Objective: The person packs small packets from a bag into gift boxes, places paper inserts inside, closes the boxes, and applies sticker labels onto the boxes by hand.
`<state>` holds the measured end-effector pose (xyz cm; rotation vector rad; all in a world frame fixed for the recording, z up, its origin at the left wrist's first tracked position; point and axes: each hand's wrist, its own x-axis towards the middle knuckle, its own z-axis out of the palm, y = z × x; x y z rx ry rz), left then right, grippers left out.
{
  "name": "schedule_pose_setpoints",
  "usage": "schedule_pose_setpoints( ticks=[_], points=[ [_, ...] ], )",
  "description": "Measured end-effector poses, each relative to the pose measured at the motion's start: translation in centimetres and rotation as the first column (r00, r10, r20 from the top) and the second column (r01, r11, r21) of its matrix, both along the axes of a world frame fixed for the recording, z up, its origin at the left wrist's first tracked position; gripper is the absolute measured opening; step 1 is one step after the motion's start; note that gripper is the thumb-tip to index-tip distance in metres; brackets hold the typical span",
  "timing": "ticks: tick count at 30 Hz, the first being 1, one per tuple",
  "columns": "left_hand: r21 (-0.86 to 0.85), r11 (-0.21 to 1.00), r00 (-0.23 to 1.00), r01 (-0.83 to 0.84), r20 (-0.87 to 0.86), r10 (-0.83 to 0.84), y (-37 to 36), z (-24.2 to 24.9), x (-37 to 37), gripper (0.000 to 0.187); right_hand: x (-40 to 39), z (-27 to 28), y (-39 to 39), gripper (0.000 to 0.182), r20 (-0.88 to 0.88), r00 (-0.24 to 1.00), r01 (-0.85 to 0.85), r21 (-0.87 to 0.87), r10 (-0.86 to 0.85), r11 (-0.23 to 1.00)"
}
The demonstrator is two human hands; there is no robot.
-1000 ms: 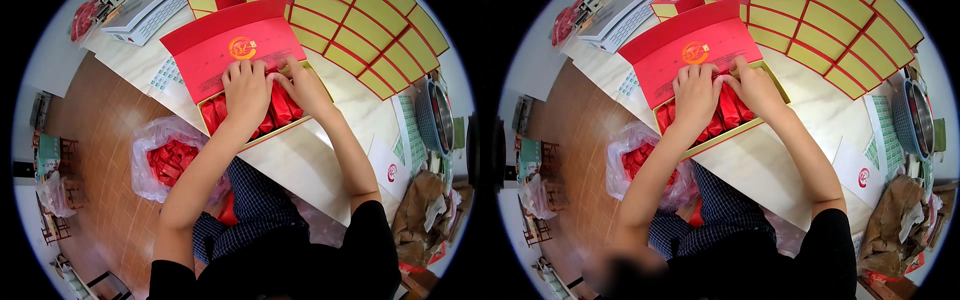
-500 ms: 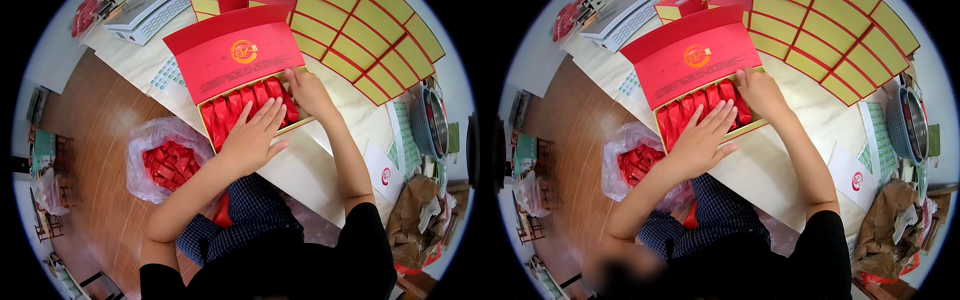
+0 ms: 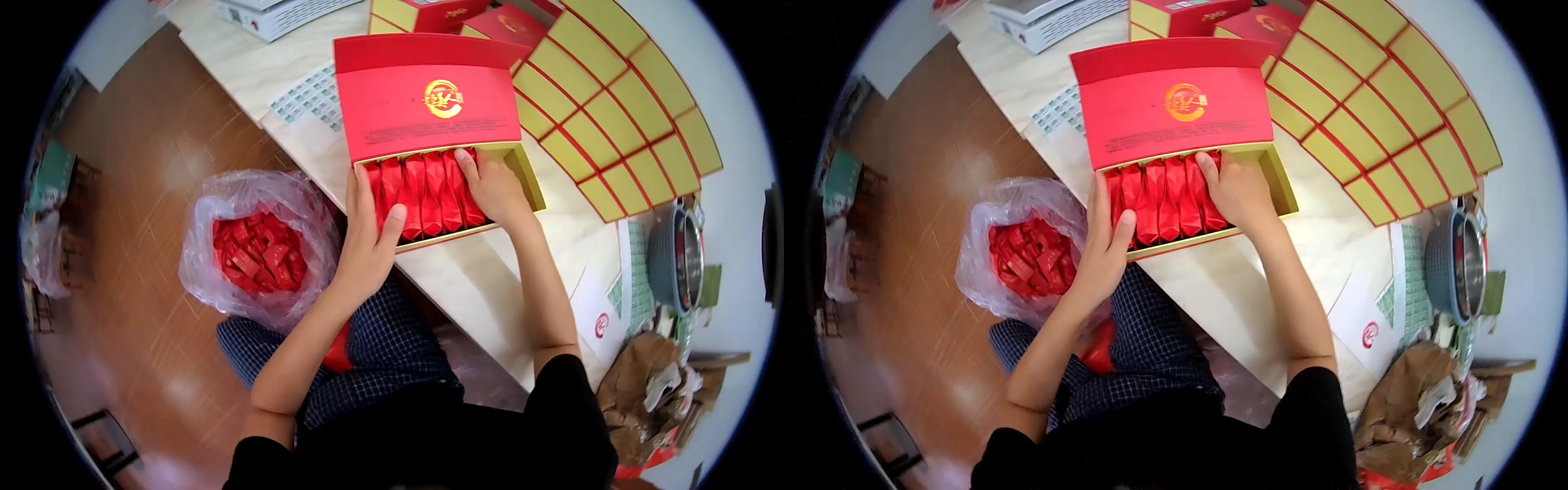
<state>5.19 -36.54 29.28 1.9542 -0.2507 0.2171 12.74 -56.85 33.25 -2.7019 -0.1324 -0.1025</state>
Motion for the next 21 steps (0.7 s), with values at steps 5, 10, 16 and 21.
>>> schedule_pose_setpoints(
  ticks=[5,10,16,21],
  points=[
    [-0.115,0.993,1.000,-0.025,0.011,0.026,-0.2,-0.2,0.2,0.075,-0.2,1.0,2.3,0.077,-0.150,0.989,0.009,-0.073,-0.020,0.997],
    [-0.131,0.990,0.996,-0.051,0.065,0.060,-0.7,-1.0,0.3,0.075,0.8,0.0,2.0,0.080,-0.162,0.983,0.067,-0.112,-0.085,0.991],
    [-0.385,0.919,0.983,-0.087,0.114,0.141,5.1,-1.5,-1.4,0.056,0.1,1.4,3.1,0.053,0.032,0.999,0.008,-0.198,-0.002,0.980],
    [-0.479,0.724,0.854,-0.497,-0.121,0.506,15.3,-6.7,-3.9,0.023,-4.0,3.8,10.7,0.030,0.510,0.840,-0.065,-0.250,0.188,0.966]
  ],
)
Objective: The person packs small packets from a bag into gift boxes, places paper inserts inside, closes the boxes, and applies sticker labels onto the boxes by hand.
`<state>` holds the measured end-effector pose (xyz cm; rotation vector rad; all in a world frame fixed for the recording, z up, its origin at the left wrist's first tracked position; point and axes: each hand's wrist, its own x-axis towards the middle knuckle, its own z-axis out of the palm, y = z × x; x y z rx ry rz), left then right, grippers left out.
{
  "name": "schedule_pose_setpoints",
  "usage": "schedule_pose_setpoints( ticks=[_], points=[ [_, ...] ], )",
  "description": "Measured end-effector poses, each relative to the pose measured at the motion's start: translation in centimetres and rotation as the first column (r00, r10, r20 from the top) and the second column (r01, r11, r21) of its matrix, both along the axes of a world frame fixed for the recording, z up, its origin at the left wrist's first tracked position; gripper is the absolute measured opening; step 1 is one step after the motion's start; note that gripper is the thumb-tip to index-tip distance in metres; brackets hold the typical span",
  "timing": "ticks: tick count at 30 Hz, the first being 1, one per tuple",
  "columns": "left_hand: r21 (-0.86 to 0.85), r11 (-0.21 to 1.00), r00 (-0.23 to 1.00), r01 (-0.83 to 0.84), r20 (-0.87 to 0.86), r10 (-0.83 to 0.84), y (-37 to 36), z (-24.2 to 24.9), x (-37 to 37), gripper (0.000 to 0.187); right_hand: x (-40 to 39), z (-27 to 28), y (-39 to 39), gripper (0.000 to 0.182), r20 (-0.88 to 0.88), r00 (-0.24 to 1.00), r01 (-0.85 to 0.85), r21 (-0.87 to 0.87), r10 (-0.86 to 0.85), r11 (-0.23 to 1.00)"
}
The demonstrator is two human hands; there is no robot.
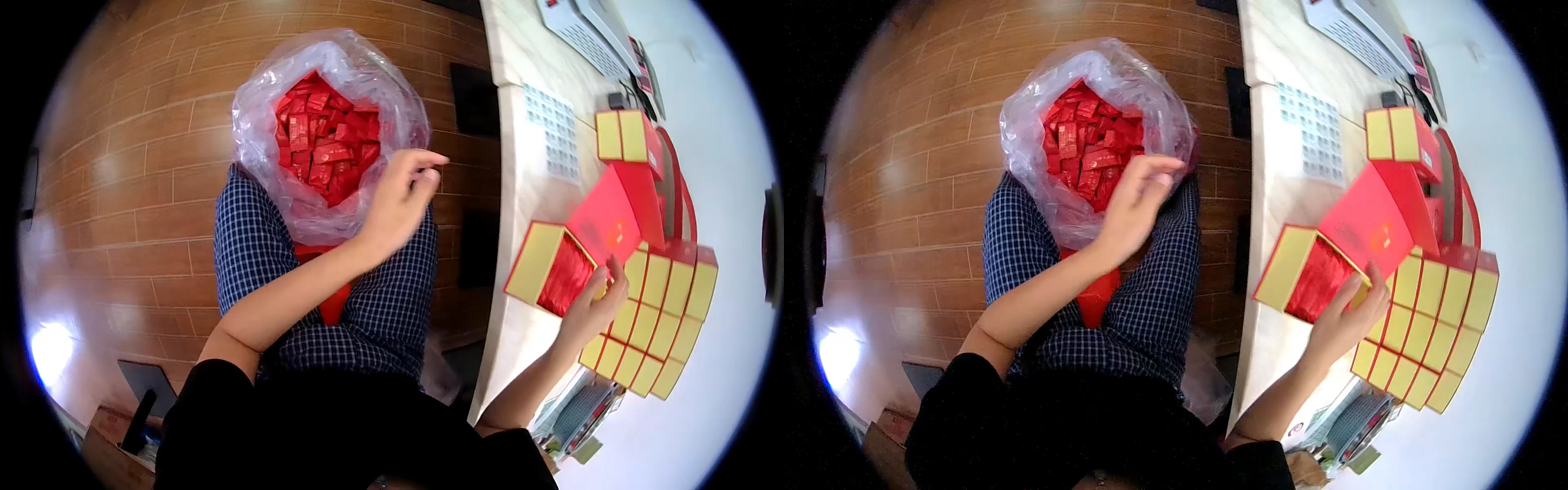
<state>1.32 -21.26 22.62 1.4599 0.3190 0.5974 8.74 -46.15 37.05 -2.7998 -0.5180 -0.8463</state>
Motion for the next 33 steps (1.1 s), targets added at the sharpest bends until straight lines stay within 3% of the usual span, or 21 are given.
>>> schedule_pose_setpoints(
  ticks=[2,3,4,5,6,8,10,11,13,15,16,18,19,20,22,23,24,26,27,29,33],
  points=[
    [-0.155,0.980,0.992,-0.126,-0.018,0.125,3.0,-3.6,-0.6,0.018,-1.9,-2.0,6.0,0.019,-0.035,0.966,-0.238,0.271,0.256,0.933],
    [-0.240,0.956,0.986,-0.166,-0.022,0.165,4.4,-4.9,-0.9,0.016,-1.9,-3.6,8.2,0.018,-0.051,0.903,-0.405,0.227,0.426,0.886],
    [-0.299,0.939,0.985,-0.171,-0.088,0.151,5.9,-5.0,-1.6,0.016,-2.4,-5.2,12.4,0.016,-0.089,0.844,-0.479,0.319,0.529,0.818],
    [-0.332,0.920,0.978,-0.210,-0.084,0.193,7.2,-6.4,-1.7,0.016,-2.3,-7.0,15.6,0.015,-0.239,0.813,-0.462,0.288,0.530,0.839],
    [-0.371,0.899,0.972,-0.235,-0.101,0.212,8.6,-6.8,-1.9,0.016,-1.4,-10.8,18.1,0.015,-0.332,0.740,-0.438,0.422,0.585,0.793],
    [-0.417,0.863,0.958,-0.286,-0.134,0.253,11.3,-8.2,-2.0,0.016,-0.1,-18.0,23.4,0.017,-0.582,0.588,-0.305,0.484,0.562,0.820],
    [-0.371,0.857,0.934,-0.358,-0.134,0.332,14.2,-10.4,-1.5,0.016,1.2,-26.9,27.5,0.018,-0.666,0.290,-0.146,0.678,0.687,0.720],
    [-0.379,0.842,0.923,-0.385,-0.159,0.350,15.6,-11.6,-1.3,0.016,1.3,-28.6,30.1,0.018,-0.758,0.252,-0.157,0.582,0.602,0.798],
    [-0.379,0.847,0.927,-0.373,-0.179,0.328,18.3,-14.2,-0.4,0.018,2.4,-36.0,33.5,0.021,-0.739,0.165,-0.131,0.639,0.653,0.758],
    [-0.415,0.829,0.920,-0.376,-0.277,0.278,20.5,-15.5,0.3,0.017,3.6,-38.5,37.9,0.027,-0.835,0.179,-0.185,0.491,0.521,0.851],
    [-0.416,0.811,0.907,-0.411,-0.272,0.321,21.2,-16.6,0.8,0.017,4.6,-42.8,39.5,0.028,-0.788,0.079,-0.007,0.612,0.611,0.791],
    [-0.476,0.761,0.897,-0.442,-0.231,0.376,22.0,-17.9,1.8,0.017,8.3,-51.0,41.6,0.032,-0.693,-0.200,0.246,0.649,0.693,0.720],
    [-0.482,0.755,0.895,-0.445,-0.278,0.350,22.6,-16.6,1.8,0.016,8.5,-51.4,42.5,0.034,-0.337,-0.424,0.561,0.631,0.841,0.536],
    [-0.498,0.747,0.898,-0.440,-0.266,0.351,22.9,-16.5,2.0,0.015,8.7,-51.7,43.4,0.038,0.032,-0.518,0.800,0.374,0.855,0.470],
    [-0.538,0.717,0.896,-0.443,-0.254,0.363,23.8,-16.8,1.9,0.015,8.2,-52.7,45.4,0.036,-0.002,-0.507,0.807,0.349,0.862,0.475],
    [-0.566,0.693,0.894,-0.446,-0.258,0.365,24.1,-17.0,1.9,0.015,8.0,-53.4,46.2,0.036,-0.140,-0.475,0.767,0.418,0.869,0.486],
    [-0.584,0.673,0.889,-0.454,-0.253,0.381,24.2,-17.2,1.8,0.015,7.5,-54.1,47.0,0.035,-0.468,-0.377,0.553,0.579,0.799,0.599],
    [-0.575,0.666,0.880,-0.474,-0.288,0.378,24.6,-17.1,1.7,0.015,6.4,-54.8,48.3,0.034,-0.847,-0.077,0.048,0.524,0.526,0.850],
    [-0.570,0.669,0.878,-0.478,-0.296,0.376,24.7,-17.1,1.6,0.016,5.7,-55.0,48.8,0.033,-0.901,0.051,-0.131,0.421,0.430,0.898],
    [-0.582,0.654,0.875,-0.484,-0.299,0.381,24.7,-16.7,1.6,0.016,4.2,-55.1,50.0,0.033,-0.918,0.184,-0.323,0.280,0.350,0.904],
    [-0.608,0.634,0.878,-0.478,-0.308,0.367,24.5,-16.9,1.9,0.016,2.6,-55.6,51.3,0.031,-0.928,0.256,-0.433,0.141,0.271,0.890]
  ],
)
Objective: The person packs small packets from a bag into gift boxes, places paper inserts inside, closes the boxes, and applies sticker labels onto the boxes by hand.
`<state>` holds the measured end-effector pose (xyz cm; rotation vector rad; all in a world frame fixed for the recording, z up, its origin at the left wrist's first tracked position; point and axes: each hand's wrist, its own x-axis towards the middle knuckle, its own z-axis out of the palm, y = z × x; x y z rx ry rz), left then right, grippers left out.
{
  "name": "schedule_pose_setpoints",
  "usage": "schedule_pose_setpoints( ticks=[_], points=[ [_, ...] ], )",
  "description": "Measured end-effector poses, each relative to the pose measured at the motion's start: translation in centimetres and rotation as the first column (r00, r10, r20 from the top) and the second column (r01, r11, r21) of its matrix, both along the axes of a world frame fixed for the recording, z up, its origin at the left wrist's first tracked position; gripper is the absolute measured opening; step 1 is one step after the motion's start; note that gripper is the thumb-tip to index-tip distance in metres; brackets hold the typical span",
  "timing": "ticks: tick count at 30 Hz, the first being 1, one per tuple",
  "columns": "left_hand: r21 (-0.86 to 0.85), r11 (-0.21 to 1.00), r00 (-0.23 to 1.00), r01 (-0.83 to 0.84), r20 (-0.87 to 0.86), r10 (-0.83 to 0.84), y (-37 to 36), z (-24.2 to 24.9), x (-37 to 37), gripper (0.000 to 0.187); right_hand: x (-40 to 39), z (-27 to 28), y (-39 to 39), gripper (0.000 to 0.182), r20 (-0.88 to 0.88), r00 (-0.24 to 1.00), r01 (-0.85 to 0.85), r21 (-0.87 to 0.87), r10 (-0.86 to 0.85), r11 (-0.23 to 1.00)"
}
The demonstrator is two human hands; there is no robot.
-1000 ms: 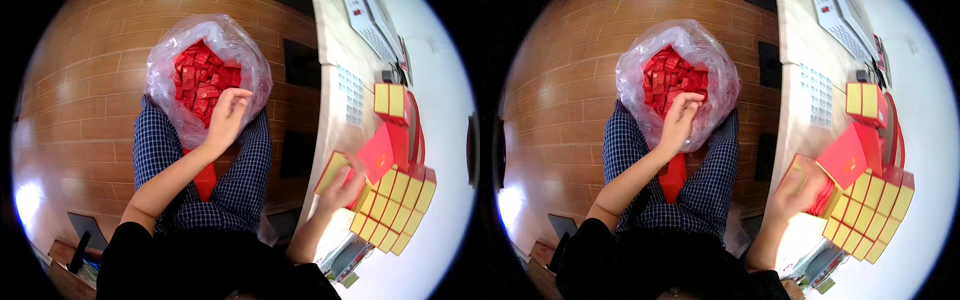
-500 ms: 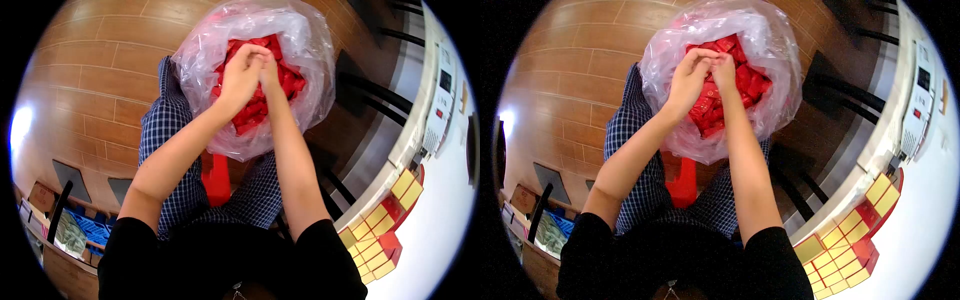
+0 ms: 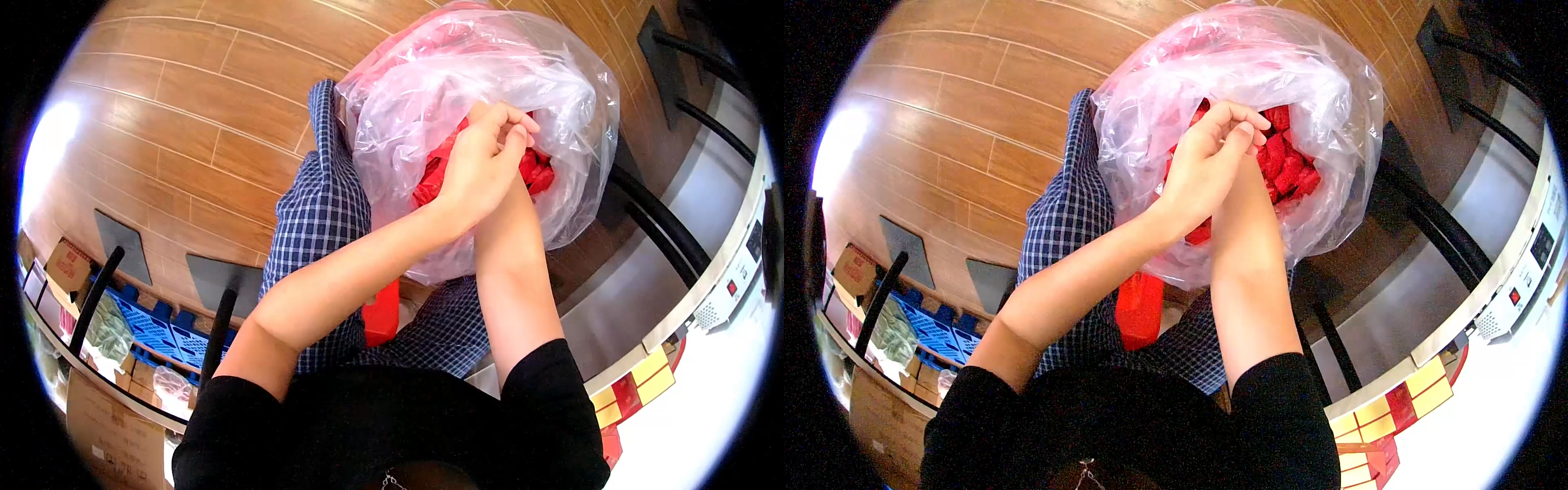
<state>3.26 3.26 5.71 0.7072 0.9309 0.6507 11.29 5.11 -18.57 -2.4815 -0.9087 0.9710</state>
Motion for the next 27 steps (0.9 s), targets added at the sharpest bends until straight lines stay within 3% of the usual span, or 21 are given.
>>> schedule_pose_setpoints(
  ticks=[3,6,8,10,12,13,15,20,22,24,25,26,27],
  points=[
    [-0.003,1.000,1.000,-0.003,-0.025,0.003,-0.1,-0.4,-0.1,0.015,-0.3,-0.1,0.5,0.031,0.010,1.000,0.008,-0.015,-0.008,1.000],
    [0.106,0.994,0.999,-0.034,-0.032,0.037,0.0,-1.6,0.1,0.016,0.2,1.2,-0.7,0.031,-0.048,0.995,0.091,0.087,-0.087,0.992],
    [0.050,0.990,0.992,-0.128,-0.004,0.129,0.2,-0.8,0.2,0.014,0.7,2.8,-2.6,0.031,-0.236,0.953,0.239,0.204,-0.189,0.950],
    [0.019,0.994,0.994,-0.111,-0.002,0.111,0.3,-0.9,0.1,0.016,1.9,4.8,-6.0,0.031,-0.531,0.787,0.491,0.232,-0.314,0.840],
    [0.069,0.996,0.996,-0.062,-0.056,0.066,0.3,-1.6,-0.1,0.019,3.0,8.2,-9.8,0.032,-0.771,0.480,0.735,0.091,-0.420,0.672],
    [0.091,0.994,0.996,-0.062,-0.057,0.067,0.2,-2.1,-0.1,0.019,3.6,11.2,-11.7,0.039,-0.753,0.348,0.812,-0.056,-0.558,0.581],
    [0.115,0.992,0.997,-0.043,-0.066,0.051,0.2,-2.2,-0.2,0.019,4.7,13.4,-16.8,0.035,-0.797,0.272,0.823,-0.097,-0.539,0.560],
    [0.154,0.968,0.973,0.198,-0.151,-0.175,-0.9,-3.4,-0.7,0.025,3.8,20.0,-24.7,0.039,-0.841,0.299,0.832,-0.002,-0.451,0.555],
    [0.209,0.858,0.876,0.469,-0.236,-0.421,-1.9,-4.2,-0.8,0.034,2.9,23.1,-25.8,0.039,-0.853,0.327,0.816,0.037,-0.407,0.577],
    [0.090,0.731,0.728,0.677,-0.233,-0.645,-3.7,-3.5,-1.5,0.060,2.2,24.3,-26.6,0.047,-0.778,0.497,0.746,0.157,-0.384,0.647],
    [0.056,0.683,0.676,0.728,-0.218,-0.704,-4.5,-2.6,-2.1,0.064,1.9,24.5,-26.9,0.039,-0.679,0.619,0.684,0.218,-0.395,0.697],
    [0.021,0.631,0.621,0.776,-0.202,-0.757,-5.2,-1.8,-2.6,0.068,1.6,25.4,-26.7,0.039,-0.678,0.621,0.686,0.229,-0.393,0.690],
    [-0.033,0.612,0.592,0.790,-0.217,-0.776,-5.9,-1.9,-2.9,0.079,1.2,26.4,-26.5,0.036,-0.563,0.715,0.631,0.265,-0.415,0.729]
  ],
)
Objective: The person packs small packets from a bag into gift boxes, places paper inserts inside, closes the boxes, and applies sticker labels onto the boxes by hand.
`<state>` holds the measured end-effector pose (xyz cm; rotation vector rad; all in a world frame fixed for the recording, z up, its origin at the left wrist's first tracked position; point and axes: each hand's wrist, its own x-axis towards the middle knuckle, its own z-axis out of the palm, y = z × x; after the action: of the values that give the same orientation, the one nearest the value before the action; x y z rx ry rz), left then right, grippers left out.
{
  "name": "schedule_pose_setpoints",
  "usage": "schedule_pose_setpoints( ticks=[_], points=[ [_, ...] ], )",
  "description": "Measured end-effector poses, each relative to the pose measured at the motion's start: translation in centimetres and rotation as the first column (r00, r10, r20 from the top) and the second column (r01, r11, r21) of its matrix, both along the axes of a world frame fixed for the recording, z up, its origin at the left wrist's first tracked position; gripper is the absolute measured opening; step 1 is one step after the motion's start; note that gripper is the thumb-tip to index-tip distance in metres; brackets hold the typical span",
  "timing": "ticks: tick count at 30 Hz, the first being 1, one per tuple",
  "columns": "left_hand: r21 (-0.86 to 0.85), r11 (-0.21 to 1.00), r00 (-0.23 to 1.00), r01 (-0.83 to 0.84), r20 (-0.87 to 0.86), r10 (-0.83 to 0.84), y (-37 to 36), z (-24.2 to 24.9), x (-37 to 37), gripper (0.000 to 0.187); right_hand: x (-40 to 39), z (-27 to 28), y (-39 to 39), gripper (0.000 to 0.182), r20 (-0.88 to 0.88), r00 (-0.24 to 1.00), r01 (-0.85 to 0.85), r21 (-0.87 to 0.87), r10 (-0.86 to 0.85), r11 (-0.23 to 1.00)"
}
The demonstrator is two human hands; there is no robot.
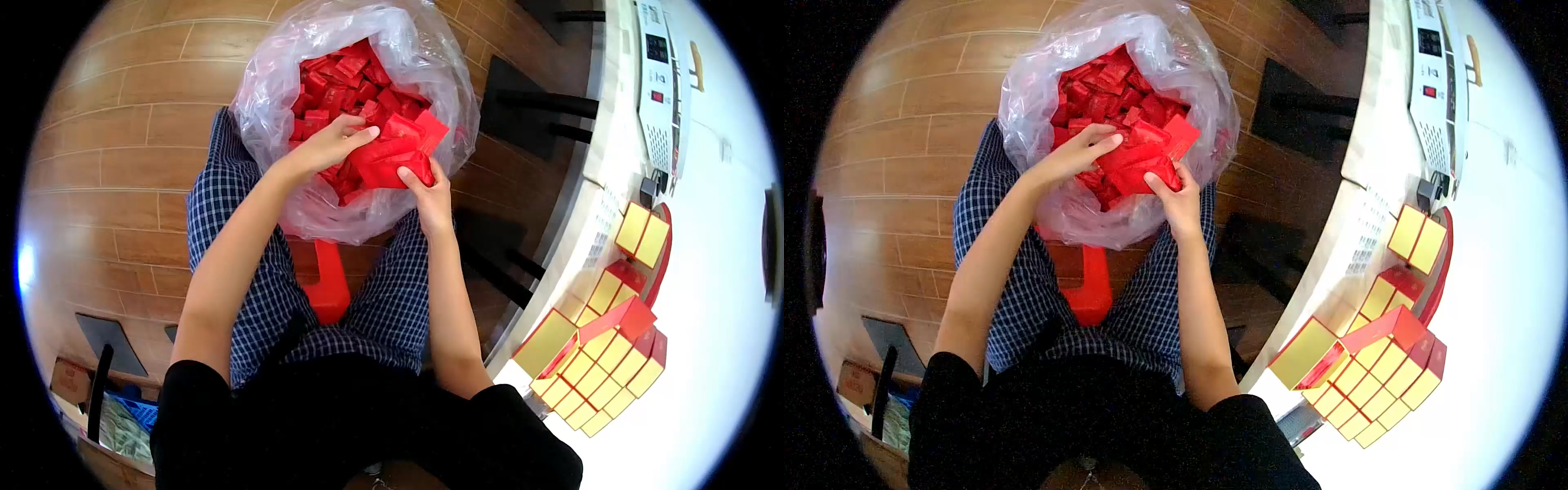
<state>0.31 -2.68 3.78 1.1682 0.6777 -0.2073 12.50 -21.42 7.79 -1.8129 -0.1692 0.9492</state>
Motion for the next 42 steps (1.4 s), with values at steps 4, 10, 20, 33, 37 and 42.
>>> schedule_pose_setpoints(
  ticks=[4,10,20,33,37,42],
  points=[
    [-0.314,0.902,0.946,-0.297,-0.225,0.233,-2.5,2.4,-1.4,0.096,-1.7,2.2,0.8,0.031,0.551,0.822,-0.144,-0.043,0.144,0.989],
    [-0.765,0.587,0.925,-0.266,-0.030,0.380,-3.6,1.9,-3.2,0.064,-6.0,4.9,1.2,0.049,0.737,0.543,-0.487,-0.115,0.403,0.866],
    [-0.379,0.450,0.555,-0.809,-0.238,0.797,-2.7,-1.7,-3.6,0.034,-4.9,4.2,-0.3,0.038,0.161,0.974,0.141,0.119,-0.160,0.983],
    [0.076,0.908,0.785,-0.412,0.535,0.312,-6.2,3.5,-3.7,0.094,-6.5,3.7,-0.2,0.047,-0.761,0.618,0.270,-0.032,-0.199,0.962],
    [0.126,0.943,0.826,-0.308,0.527,0.199,-5.1,4.2,-3.9,0.092,-5.5,3.9,-0.6,0.042,-0.805,0.592,0.084,0.020,-0.034,0.996],
    [-0.215,0.806,0.730,-0.551,0.344,0.590,-4.9,5.8,-3.7,0.056,-5.1,2.5,-1.8,0.036,-0.737,0.675,0.014,0.038,0.019,0.999]
  ],
)
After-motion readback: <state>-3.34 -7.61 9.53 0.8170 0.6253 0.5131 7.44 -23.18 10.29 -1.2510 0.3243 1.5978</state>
